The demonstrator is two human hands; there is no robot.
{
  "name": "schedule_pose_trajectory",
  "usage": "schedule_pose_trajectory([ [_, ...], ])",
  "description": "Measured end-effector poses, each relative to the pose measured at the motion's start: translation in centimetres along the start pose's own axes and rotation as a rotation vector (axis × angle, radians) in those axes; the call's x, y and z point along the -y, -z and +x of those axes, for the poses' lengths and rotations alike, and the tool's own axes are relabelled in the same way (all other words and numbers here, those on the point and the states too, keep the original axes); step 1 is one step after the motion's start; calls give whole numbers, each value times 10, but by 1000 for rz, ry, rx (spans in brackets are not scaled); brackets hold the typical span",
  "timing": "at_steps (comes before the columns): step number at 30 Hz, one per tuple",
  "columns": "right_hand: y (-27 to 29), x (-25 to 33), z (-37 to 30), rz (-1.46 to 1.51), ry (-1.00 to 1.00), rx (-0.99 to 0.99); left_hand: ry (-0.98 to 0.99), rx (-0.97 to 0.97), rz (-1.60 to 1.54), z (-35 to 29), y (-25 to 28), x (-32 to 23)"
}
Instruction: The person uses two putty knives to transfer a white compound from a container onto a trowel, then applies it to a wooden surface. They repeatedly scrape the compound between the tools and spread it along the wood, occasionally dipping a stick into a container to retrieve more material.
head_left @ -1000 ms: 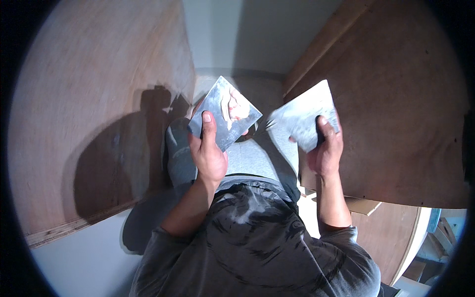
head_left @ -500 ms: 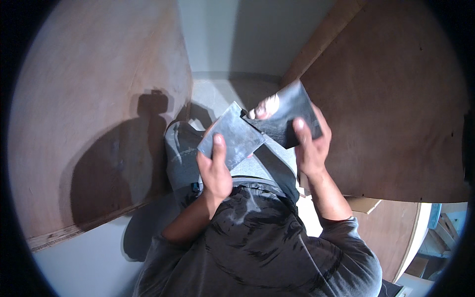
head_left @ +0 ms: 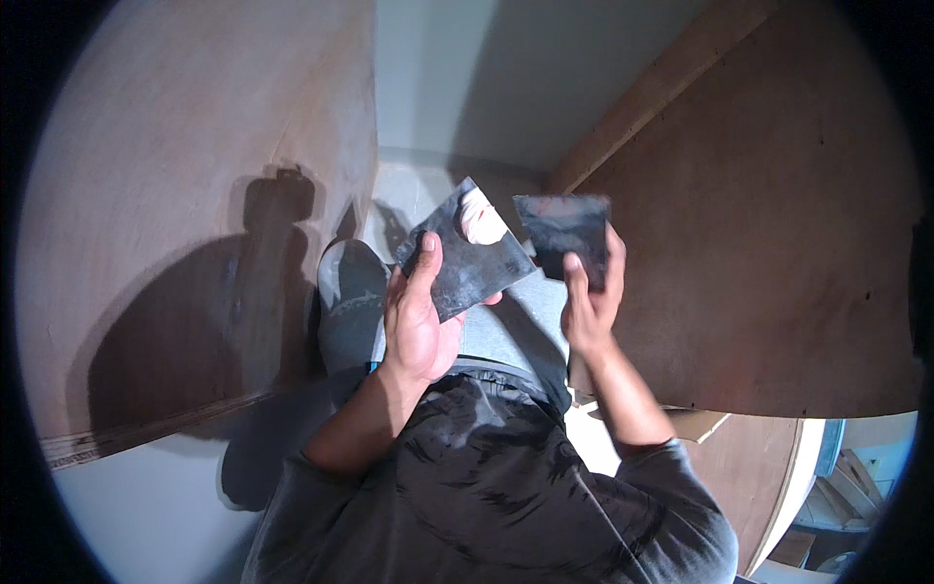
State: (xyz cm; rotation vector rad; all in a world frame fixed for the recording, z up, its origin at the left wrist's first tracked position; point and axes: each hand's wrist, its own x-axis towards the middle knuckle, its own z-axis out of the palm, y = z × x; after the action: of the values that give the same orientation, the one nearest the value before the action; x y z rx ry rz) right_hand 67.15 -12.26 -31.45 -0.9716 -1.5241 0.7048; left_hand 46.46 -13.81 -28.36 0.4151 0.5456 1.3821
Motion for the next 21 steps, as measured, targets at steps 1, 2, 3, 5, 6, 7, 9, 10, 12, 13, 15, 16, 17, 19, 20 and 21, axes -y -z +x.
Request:
schedule_pose_trajectory([
  [1,-17,18,-2,39,57,-47,28,-6,-36,2,2,2],
  [2,-33,25,-9,60,128,-122,31,-9,-67,1,4,8],
  [3,-47,31,-14,46,195,-152,42,-25,-88,-1,4,12],
  [5,-54,18,-18,-62,343,-177,56,-31,-100,-1,6,16],
  [6,-54,14,-14,-98,393,-174,60,-22,-91,1,9,16],
  [7,-50,13,-5,-93,387,-86,62,-15,-82,1,12,15],
  [9,-43,18,11,-249,318,113,93,9,-70,-1,11,12],
  [10,-38,17,17,-278,271,224,104,18,-61,-2,11,10],
  [12,-24,2,10,-375,65,303,80,95,-55,-3,12,14],
  [13,-22,-8,5,-346,9,199,88,72,-71,-3,8,11],
  [15,-23,-3,8,48,-271,-25,93,14,-102,-3,7,7],
  [16,-21,13,16,475,-421,-35,92,-16,-115,0,14,5],
  [17,-20,17,20,603,-484,-22,117,-39,-142,0,23,4],
  [19,-15,6,23,886,-551,39,195,1,-192,0,39,-5],
  [20,-15,2,19,986,-645,-15,244,36,-222,-1,45,-7],
  [21,-17,-2,16,1048,-722,-140,324,24,-171,-4,46,-9],
])
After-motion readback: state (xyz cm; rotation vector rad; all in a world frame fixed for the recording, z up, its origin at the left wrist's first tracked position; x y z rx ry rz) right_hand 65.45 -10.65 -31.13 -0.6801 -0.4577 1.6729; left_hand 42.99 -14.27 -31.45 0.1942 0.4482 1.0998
